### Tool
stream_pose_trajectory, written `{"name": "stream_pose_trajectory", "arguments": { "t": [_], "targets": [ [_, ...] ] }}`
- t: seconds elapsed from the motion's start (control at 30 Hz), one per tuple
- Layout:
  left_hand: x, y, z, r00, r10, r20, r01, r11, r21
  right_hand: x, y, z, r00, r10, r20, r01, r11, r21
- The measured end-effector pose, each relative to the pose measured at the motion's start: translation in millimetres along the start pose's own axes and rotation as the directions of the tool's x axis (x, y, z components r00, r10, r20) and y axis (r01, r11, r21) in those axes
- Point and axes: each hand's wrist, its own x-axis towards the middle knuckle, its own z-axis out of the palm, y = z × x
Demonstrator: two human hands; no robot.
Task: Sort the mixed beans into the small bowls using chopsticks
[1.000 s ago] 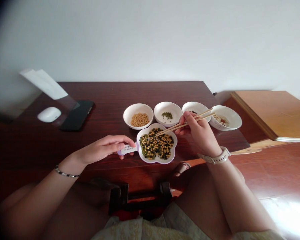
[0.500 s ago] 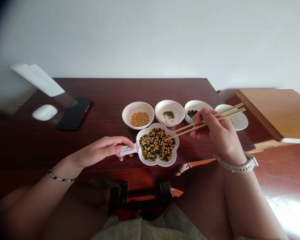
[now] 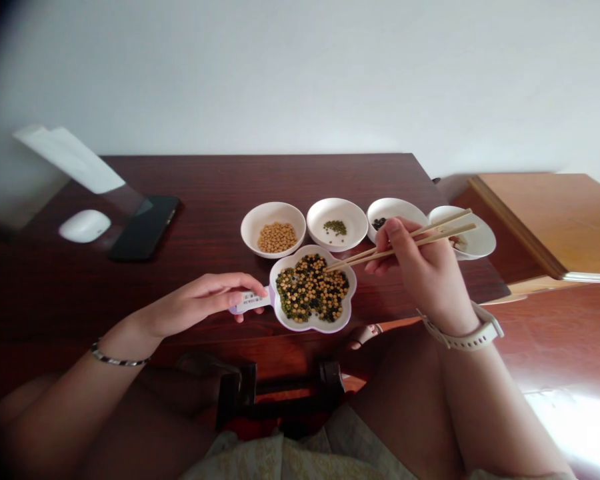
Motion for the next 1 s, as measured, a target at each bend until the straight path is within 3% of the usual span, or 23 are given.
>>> {"name": "stream_pose_trajectory", "arguments": {
  "t": [0.3,0.67,0.83,1.0],
  "targets": [
    [-1,1,-0.5,1.000,-0.001,0.015,0.001,1.000,-0.011,1,5,0,0.999,0.040,0.013,-0.040,0.998,0.049],
    [-1,-2,-1.4,1.000,0.003,0.020,-0.003,1.000,0.001,-4,-4,-3,0.995,0.026,-0.100,-0.031,0.999,-0.044],
    [-1,-3,-1.7,1.000,0.003,0.018,-0.004,1.000,0.011,-11,-10,-3,1.000,0.001,-0.011,-0.003,0.991,-0.136],
    [0,-1,-0.8,1.000,0.004,0.013,-0.004,1.000,0.010,-10,-12,-1,1.000,-0.007,-0.002,0.007,0.985,-0.171]
  ]
}}
